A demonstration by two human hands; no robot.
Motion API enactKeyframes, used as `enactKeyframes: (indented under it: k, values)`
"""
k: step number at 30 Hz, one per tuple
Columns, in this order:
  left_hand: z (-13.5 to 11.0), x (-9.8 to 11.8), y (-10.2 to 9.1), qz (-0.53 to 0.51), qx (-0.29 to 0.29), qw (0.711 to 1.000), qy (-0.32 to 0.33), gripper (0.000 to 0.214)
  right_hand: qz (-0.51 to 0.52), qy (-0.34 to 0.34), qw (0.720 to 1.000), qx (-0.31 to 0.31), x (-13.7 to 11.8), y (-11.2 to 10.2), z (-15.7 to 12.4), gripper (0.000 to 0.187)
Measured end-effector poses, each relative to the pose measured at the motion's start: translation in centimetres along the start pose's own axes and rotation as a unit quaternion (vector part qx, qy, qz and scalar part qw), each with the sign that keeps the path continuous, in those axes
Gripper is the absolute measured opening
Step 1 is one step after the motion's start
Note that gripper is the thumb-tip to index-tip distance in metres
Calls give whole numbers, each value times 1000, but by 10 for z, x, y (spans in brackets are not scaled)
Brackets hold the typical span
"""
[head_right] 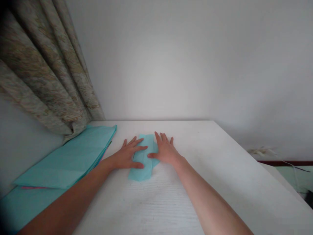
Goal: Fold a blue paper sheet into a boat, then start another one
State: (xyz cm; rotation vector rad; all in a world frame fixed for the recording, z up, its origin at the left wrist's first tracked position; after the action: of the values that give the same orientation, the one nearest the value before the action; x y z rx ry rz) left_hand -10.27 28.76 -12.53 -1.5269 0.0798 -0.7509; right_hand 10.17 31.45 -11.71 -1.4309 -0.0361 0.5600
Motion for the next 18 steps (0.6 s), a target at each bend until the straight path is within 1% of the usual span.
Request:
enactKeyframes:
  k: [3, 5, 8, 11, 14, 18]
  values:
    - [-1, 1, -1, -1, 1, 1000, 3, 86, -18, 24, 999, 42, 0, -4, 2, 101]
    - [-1, 2, -2, -7, 5, 1000, 4, 82, -21, 32, 998, 55, 0, -7, 2, 99]
    - [-1, 2, -3, -23, 20, 1000, 3, 67, -5, 33, 999, 43, -4, -8, 1, 100]
    - [0, 2, -3, -41, 37, 998, 14, 52, 6, 16, 1000, 15, -11, -8, -1, 107]
    - [0, 2, -3, -59, 41, 997, 29, 40, 2, -7, 1000, -2, -18, -8, -4, 115]
    - [1, 2, -3, -68, 40, 996, 27, 31, 0, 8, 1000, -5, -20, -9, -4, 113]
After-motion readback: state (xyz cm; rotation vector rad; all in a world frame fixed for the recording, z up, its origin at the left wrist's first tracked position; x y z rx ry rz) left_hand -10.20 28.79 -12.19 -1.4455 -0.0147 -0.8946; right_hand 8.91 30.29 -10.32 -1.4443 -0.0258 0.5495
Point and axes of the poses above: each hand's wrist, its own z-axis towards the middle knuckle, its own y-axis out of the palm, x = y × z, the point moved 2 cm from there along z, towards the middle knuckle, and after that the axes turned 8 degrees about x, right-handed, at the moved point
